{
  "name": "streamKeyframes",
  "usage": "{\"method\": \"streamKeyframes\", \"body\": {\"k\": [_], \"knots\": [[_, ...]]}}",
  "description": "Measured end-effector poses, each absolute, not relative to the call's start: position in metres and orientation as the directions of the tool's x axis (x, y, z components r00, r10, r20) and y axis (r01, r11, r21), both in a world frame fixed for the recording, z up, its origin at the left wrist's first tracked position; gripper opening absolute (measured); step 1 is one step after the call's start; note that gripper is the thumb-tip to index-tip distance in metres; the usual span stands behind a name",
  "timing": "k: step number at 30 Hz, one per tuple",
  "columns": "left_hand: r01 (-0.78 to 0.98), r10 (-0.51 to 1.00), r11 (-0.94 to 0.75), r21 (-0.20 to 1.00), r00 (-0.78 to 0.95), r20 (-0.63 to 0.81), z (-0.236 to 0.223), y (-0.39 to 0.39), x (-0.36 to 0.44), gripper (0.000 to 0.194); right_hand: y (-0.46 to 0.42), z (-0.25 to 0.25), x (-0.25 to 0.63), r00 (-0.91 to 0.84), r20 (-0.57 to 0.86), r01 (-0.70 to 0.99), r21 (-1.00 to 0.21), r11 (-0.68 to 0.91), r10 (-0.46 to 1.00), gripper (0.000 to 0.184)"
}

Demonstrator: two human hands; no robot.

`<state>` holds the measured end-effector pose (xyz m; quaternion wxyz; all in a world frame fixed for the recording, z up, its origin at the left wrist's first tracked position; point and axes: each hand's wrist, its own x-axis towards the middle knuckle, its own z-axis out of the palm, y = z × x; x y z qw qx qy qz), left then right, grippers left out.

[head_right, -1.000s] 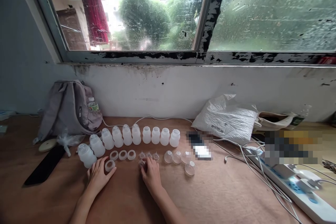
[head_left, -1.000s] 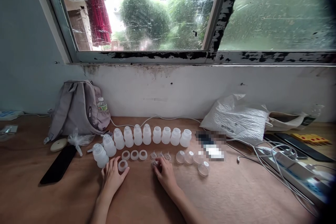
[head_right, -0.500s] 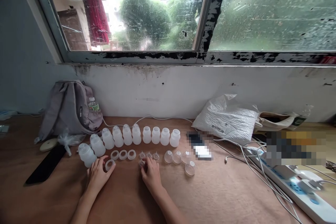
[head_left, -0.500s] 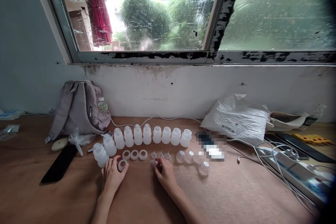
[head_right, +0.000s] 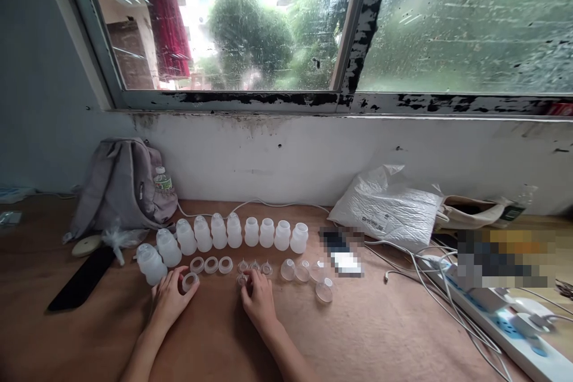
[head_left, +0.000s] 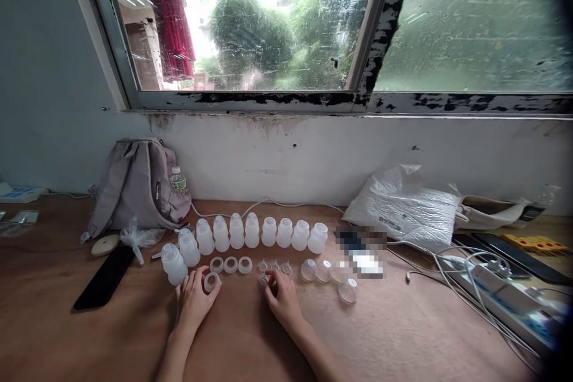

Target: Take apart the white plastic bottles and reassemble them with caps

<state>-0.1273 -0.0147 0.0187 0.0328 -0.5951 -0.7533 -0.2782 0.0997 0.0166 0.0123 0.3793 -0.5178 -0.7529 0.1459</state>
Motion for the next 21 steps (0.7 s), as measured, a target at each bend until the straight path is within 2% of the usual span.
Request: {"method": "streamKeyframes", "body": {"k": [6, 11, 14, 17, 21], "knots": [[0.915, 0.893, 0.124, 0.384, -0.272, 0.359, 0.020, -0.016, -0.127, 0.040, 0.015, 0.016, 0.099, -0.114, 0.478, 0.583, -0.678, 0.448, 0.871, 0.019], [0.915, 0.898, 0.119, 0.386, -0.264, 0.351, 0.019, -0.015, -0.127, 0.042, 0.025, 0.036, 0.092, -0.136, 0.576, 0.581, -0.613, 0.536, 0.806, 0.031], [0.915, 0.875, 0.097, 0.391, -0.266, 0.405, 0.018, -0.014, -0.126, 0.042, 0.044, 0.062, 0.082, -0.194, 0.555, 0.576, -0.603, 0.552, 0.809, 0.040], [0.912, 0.826, 0.045, 0.407, -0.264, 0.499, 0.019, -0.013, -0.125, 0.039, 0.070, 0.089, 0.069, -0.220, 0.536, 0.643, -0.549, 0.534, 0.815, 0.051], [0.905, 0.767, -0.063, 0.420, -0.226, 0.601, 0.020, -0.013, -0.123, 0.032, 0.096, 0.105, 0.055, -0.219, 0.470, 0.774, -0.450, 0.446, 0.855, 0.051]]}}
